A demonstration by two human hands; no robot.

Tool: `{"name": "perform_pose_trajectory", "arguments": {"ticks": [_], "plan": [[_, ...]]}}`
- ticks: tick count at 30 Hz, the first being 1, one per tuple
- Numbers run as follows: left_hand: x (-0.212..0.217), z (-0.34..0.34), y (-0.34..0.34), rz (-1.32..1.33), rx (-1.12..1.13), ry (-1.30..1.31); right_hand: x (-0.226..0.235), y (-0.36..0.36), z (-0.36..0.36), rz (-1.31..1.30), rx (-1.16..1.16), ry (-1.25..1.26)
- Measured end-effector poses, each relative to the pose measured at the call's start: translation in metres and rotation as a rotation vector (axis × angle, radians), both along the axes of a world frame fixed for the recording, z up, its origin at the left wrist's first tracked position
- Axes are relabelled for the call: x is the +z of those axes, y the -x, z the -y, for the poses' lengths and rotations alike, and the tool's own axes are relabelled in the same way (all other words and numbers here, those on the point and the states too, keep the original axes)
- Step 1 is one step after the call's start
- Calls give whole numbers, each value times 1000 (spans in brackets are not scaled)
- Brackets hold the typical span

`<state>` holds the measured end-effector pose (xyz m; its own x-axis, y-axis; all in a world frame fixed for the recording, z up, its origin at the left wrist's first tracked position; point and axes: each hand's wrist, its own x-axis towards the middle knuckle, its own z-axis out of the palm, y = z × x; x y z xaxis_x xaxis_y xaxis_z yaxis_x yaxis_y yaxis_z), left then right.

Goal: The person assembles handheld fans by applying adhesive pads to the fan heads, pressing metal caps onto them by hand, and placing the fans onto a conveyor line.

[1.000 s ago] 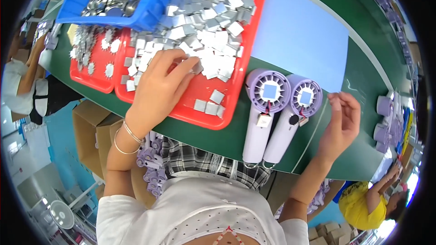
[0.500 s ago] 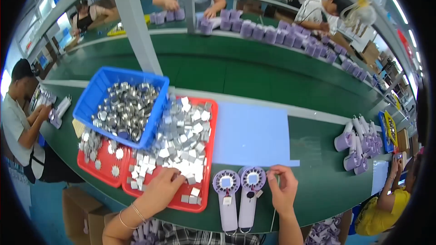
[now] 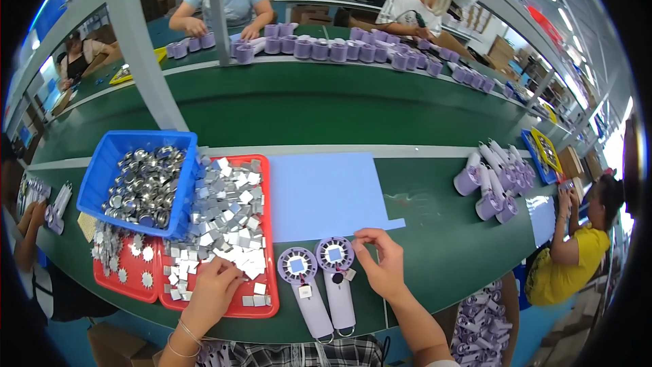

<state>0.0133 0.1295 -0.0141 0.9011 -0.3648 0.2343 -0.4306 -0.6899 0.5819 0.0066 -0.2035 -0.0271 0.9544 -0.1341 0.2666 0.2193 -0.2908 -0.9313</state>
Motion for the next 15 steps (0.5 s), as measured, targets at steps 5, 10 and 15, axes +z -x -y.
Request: {"name": "perform_pose_trajectory", "arguments": {"ticks": [5,10,15], "plan": [[-2,-3,-2,-266,162,304,7,-2,-4,51,-49,44],[6,23,-6,-687,123,1085,51,2,-32,551,217,489],[11,70,-11,-990,-148,1256,63,-15,-55,554,459,458]]}}
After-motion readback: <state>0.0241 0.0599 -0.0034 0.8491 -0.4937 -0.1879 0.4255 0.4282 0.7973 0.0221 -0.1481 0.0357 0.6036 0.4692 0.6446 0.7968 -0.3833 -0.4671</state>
